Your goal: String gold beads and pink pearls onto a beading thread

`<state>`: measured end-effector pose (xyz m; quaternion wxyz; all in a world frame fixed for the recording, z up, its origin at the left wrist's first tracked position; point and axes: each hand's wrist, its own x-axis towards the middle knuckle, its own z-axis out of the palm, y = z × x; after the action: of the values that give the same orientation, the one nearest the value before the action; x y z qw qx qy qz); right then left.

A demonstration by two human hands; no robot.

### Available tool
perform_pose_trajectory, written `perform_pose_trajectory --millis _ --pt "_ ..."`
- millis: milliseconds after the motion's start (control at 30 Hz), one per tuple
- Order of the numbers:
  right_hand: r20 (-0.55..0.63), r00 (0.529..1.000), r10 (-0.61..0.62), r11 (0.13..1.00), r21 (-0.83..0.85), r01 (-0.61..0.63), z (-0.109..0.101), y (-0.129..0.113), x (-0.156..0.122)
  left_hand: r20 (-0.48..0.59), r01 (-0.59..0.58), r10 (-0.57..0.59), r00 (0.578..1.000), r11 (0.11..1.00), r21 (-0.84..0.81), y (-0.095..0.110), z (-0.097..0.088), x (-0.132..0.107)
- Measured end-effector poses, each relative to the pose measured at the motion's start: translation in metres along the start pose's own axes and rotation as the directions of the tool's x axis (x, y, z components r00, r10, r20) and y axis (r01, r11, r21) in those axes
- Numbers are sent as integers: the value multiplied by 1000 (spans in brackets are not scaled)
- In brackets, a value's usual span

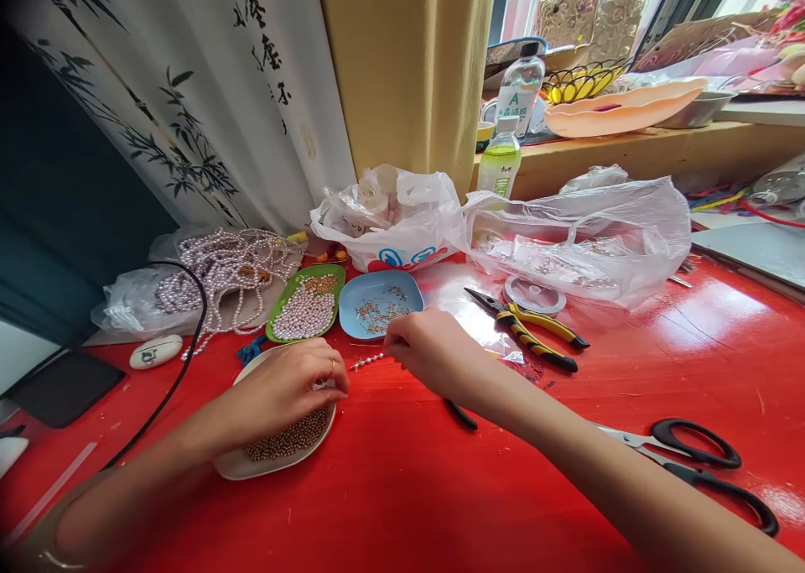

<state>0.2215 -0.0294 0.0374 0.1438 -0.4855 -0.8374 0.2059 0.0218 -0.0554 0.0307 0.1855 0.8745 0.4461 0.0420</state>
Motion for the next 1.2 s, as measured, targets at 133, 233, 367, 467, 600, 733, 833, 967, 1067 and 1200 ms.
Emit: perform_pose_trajectory --millis 133,233,367,467,600,733,833,967,1067,1200 --pt "2 1000 3 998 58 -3 3 0 0 35 23 -25 999 998 58 3 -2 -3" --pt "7 1000 1 996 92 -2 6 0 0 32 57 -63 998 986 156 10 0 -6" --pt "2 1000 6 992 128 -6 6 -2 0 58 82 -102 993 954 288 21 8 -6" --pt "-16 1000 8 990 143 -6 4 -4 -1 75 108 -148 986 917 383 26 13 -3" --pt "-16 1000 4 989 145 -2 3 -5 -1 48 115 -150 987 896 429 27 19 -2" --pt "-28 1000 8 990 143 -4 1 -7 -2 32 117 -143 989 905 410 25 21 -3" --pt "-26 1000 9 988 156 -5 0 -10 -2 -86 202 -186 979 949 243 20 15 -1" --pt "-58 998 13 964 264 3 0 -10 0 -203 281 -355 912 905 -320 6 -4 6" --pt "-101 995 17 950 312 15 4 -7 1 -157 232 -408 899 750 -620 -8 -12 2" --pt "-99 995 -26 965 258 51 13 -6 3 -344 153 -451 824 761 -631 -30 2 -27"
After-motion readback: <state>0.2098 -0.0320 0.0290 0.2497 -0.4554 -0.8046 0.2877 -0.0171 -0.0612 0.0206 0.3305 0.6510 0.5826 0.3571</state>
